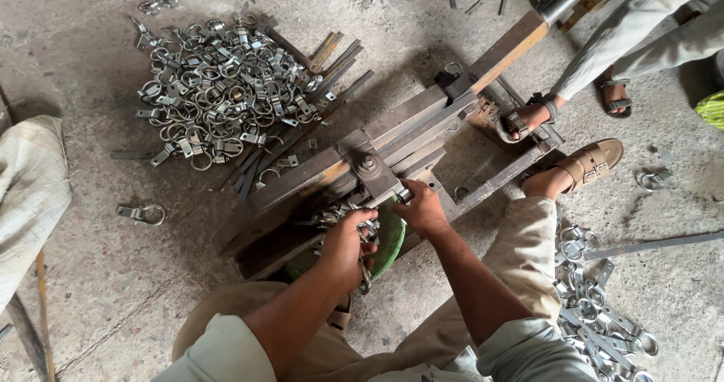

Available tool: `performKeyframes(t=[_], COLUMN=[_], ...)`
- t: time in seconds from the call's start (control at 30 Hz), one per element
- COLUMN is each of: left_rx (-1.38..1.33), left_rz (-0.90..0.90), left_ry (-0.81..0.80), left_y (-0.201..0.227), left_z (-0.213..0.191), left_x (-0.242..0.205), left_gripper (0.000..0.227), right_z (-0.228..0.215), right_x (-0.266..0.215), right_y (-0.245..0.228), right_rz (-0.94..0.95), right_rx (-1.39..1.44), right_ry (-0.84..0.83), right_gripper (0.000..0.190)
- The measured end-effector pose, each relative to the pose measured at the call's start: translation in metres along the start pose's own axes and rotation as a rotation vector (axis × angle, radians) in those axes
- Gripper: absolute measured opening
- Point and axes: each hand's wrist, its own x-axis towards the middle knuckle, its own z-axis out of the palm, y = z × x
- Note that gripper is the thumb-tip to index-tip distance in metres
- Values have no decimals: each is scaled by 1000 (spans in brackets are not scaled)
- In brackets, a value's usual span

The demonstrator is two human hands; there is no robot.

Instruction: The person operates a manual lever press machine to process metal hardware components. They pick up individual metal pieces from a pile on the floor, place them into the press, and pull a long lever to activate the machine. The processed items are dropped into a green bucket positioned beneath the press.

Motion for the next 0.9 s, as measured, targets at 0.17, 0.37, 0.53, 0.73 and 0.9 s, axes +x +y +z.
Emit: performKeyframes(t=[0.17,0.37,0.53,0.73,0.9], left_rx=[26,21,71,117,358], left_rz=[-9,-39,26,103,44], left_ry=[-26,-44,-105,-227,-139], left_y=[-3,-4,-26,-36,-39], left_z=[2,5,7,3,6], left_x=[2,4,23,31,25], left_gripper=[32,22,16,20,17], right_z=[24,-23,-133,-82,-11], right_x=[-7,-9,-18,-33,-50], right_y=[68,86,-57,-69,-25], right_rz=[417,605,-335,113,480], right_rx=[380,1737,1076,265,761], right_ry=[39,602,-60,-175,-676], right_gripper=[48,9,79,46,79])
